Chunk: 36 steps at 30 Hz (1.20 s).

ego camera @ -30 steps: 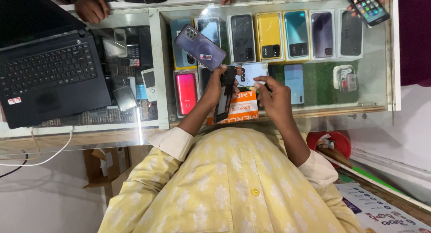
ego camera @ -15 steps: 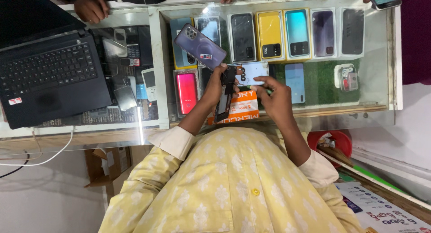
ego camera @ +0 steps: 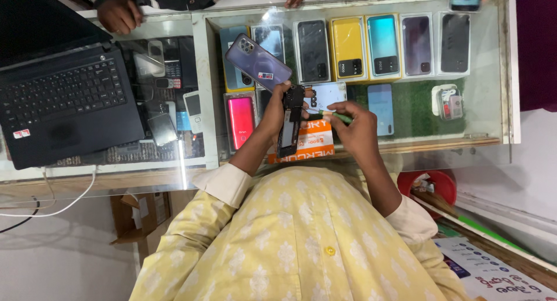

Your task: The person uses a screwdriver to remove screws from a disassembled smartphone, then detaches the back cover and inspects the internal components. The person handles the phone and screwdriver throughout the clip.

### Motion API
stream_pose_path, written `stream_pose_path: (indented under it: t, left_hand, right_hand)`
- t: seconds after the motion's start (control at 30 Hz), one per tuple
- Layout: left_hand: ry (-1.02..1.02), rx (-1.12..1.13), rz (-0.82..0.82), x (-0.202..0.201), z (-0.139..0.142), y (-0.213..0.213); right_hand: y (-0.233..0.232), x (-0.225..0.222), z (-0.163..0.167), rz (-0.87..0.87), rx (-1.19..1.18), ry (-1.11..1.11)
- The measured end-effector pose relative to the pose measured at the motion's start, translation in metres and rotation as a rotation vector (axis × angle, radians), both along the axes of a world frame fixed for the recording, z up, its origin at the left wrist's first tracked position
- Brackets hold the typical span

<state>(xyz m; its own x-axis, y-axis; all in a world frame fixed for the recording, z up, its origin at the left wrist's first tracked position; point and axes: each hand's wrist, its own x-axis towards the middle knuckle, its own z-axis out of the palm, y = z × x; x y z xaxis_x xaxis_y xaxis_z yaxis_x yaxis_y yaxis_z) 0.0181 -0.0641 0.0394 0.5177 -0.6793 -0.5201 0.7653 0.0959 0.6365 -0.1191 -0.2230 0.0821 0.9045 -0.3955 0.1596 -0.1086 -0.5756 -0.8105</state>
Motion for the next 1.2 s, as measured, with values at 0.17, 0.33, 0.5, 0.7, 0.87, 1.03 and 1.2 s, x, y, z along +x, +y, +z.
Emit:
stream_pose_path:
  t: [0.17, 0.33, 0.5, 0.7, 0.87, 1.03, 1.2]
  left_hand:
    - [0.071, -0.05, 0.018, 0.001, -0.004, 0.0]
    - [0.059, -0.013, 0.001, 0.002, -0.006, -0.001]
    - [0.062, -0.034, -0.014, 0.004, -0.007, -0.003]
    - [0.145, -0.072, -0.015, 0.014, -0.006, -0.004]
    - [0.128, -0.026, -0.051, 0.018, -0.011, -0.012]
    - [0.122, -0.008, -0.078, 0.018, -0.014, -0.03]
    - [0.126, -0.067, -0.104, 0.012, -0.01, -0.032]
  right_hand:
    - [0.0, 0.001, -0.002, -0.149, 0.231, 0.321]
    - [-0.001, -0.001, -0.004, -0.07, 0.108, 0.113]
    - [-0.001, -0.001, -0.005, -0.085, 0.157, 0.177]
    - [-0.005, -0.009, -0.004, -0.093, 0.114, 0.096]
    - [-0.013, -0.017, -0.012, -0.147, 0.135, 0.115]
    - [-0.022, -0.025, -0.022, -0.226, 0.121, 0.077]
    - [-0.023, -0.035, -0.012, -0.338, 0.086, 0.087]
